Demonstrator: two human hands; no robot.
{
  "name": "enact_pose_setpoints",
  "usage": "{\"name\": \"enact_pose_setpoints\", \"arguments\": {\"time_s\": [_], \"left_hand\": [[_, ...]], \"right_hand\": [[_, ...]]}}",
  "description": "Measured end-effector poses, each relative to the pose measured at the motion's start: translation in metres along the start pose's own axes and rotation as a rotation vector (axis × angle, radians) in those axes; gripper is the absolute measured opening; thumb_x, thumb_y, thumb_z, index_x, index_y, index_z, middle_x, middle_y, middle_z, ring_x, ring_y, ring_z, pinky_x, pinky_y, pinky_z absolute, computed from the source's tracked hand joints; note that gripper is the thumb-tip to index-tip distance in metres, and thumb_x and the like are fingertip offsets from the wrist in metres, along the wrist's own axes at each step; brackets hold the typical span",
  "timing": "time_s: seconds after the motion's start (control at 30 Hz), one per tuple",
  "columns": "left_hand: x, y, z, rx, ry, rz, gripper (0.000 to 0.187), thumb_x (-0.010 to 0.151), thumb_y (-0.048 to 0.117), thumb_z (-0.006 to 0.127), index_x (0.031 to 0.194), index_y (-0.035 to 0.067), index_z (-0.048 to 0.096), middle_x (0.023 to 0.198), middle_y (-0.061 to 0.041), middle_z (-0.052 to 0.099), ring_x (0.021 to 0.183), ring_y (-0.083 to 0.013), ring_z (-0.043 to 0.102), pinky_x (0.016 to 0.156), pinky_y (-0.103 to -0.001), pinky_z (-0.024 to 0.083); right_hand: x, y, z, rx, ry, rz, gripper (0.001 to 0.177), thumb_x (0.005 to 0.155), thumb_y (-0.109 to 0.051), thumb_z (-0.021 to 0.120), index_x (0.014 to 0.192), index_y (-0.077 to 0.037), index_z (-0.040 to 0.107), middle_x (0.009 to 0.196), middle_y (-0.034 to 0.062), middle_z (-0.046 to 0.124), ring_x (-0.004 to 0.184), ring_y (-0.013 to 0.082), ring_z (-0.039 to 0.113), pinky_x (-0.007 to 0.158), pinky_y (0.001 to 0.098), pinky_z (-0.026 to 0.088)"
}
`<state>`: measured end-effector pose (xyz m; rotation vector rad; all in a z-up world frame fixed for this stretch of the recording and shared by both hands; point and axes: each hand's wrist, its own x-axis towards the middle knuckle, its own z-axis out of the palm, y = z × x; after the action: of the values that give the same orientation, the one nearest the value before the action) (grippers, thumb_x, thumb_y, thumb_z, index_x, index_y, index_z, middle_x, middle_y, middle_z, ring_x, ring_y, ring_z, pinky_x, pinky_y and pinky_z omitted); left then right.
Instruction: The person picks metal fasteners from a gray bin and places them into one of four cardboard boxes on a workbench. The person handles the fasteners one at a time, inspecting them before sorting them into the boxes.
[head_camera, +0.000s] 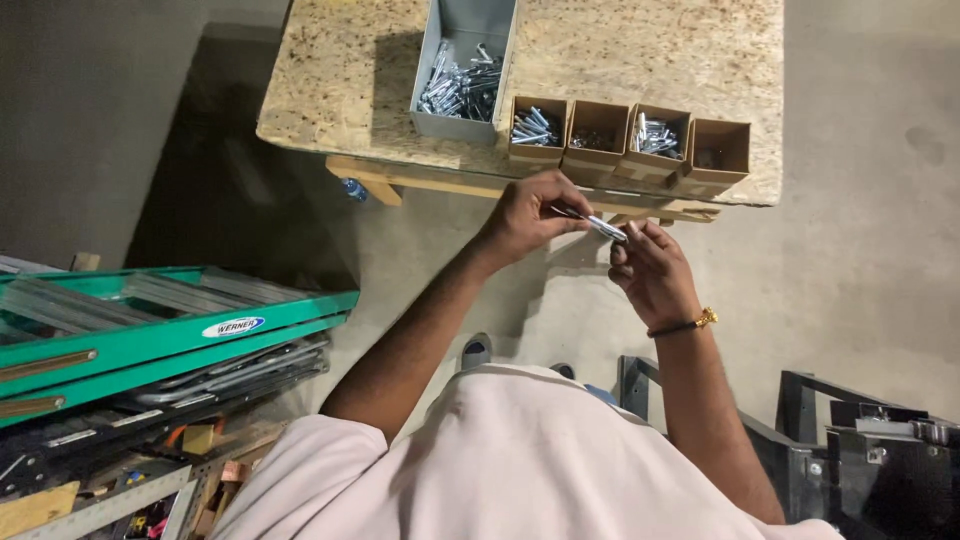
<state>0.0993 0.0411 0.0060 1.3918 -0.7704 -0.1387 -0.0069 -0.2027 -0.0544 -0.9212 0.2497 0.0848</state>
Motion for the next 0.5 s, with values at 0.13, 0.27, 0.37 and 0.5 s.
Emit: {"name": "enact_pose_setpoints", "arguments": {"time_s": [0.13, 0.27, 0.37, 0.5], "left_hand": [[-0.003, 0.009, -0.001, -0.07, 0.075, -0.05, 0.02, 0.094, 0.006, 0.101, 0.109, 0.005, 0.089, 0.106, -0.013, 0.083, 0.104, -0.0175, 0.083, 0.087, -0.029, 0.069], [-0.01, -0.002, 0.0, -0.112, 0.123, -0.15, 0.024, 0.09, 0.005, 0.103, 0.109, 0.004, 0.089, 0.101, -0.009, 0.085, 0.102, -0.0108, 0.08, 0.085, -0.027, 0.069], [-0.007, 0.018, 0.003, -0.131, 0.135, -0.184, 0.029, 0.087, 0.005, 0.105, 0.111, 0.005, 0.088, 0.101, -0.01, 0.088, 0.1, -0.0109, 0.082, 0.085, -0.026, 0.071], [-0.001, 0.036, 0.01, -0.221, 0.223, -0.103, 0.047, 0.091, 0.001, 0.102, 0.127, 0.004, 0.072, 0.109, -0.019, 0.087, 0.098, -0.0179, 0.086, 0.091, -0.03, 0.074]], "right_hand": [[-0.006, -0.007, 0.018, -0.107, -0.01, 0.001, 0.027, 0.121, -0.028, 0.068, 0.132, -0.005, 0.072, 0.105, 0.0197, 0.08, 0.09, 0.0212, 0.083, 0.07, 0.0296, 0.066], [-0.007, -0.01, 0.027, -0.062, 0.012, -0.065, 0.033, 0.119, -0.021, 0.07, 0.141, 0.003, 0.072, 0.116, 0.0255, 0.082, 0.101, 0.028, 0.089, 0.083, 0.0356, 0.076], [-0.007, -0.004, 0.026, -0.003, 0.018, -0.083, 0.032, 0.117, -0.018, 0.072, 0.14, 0.003, 0.073, 0.114, 0.0237, 0.083, 0.101, 0.0275, 0.09, 0.086, 0.035, 0.077], [0.002, 0.012, 0.011, 0.14, -0.003, -0.076, 0.03, 0.114, -0.014, 0.075, 0.137, 0.006, 0.073, 0.109, 0.0241, 0.082, 0.095, 0.0295, 0.09, 0.084, 0.0361, 0.078]]}}
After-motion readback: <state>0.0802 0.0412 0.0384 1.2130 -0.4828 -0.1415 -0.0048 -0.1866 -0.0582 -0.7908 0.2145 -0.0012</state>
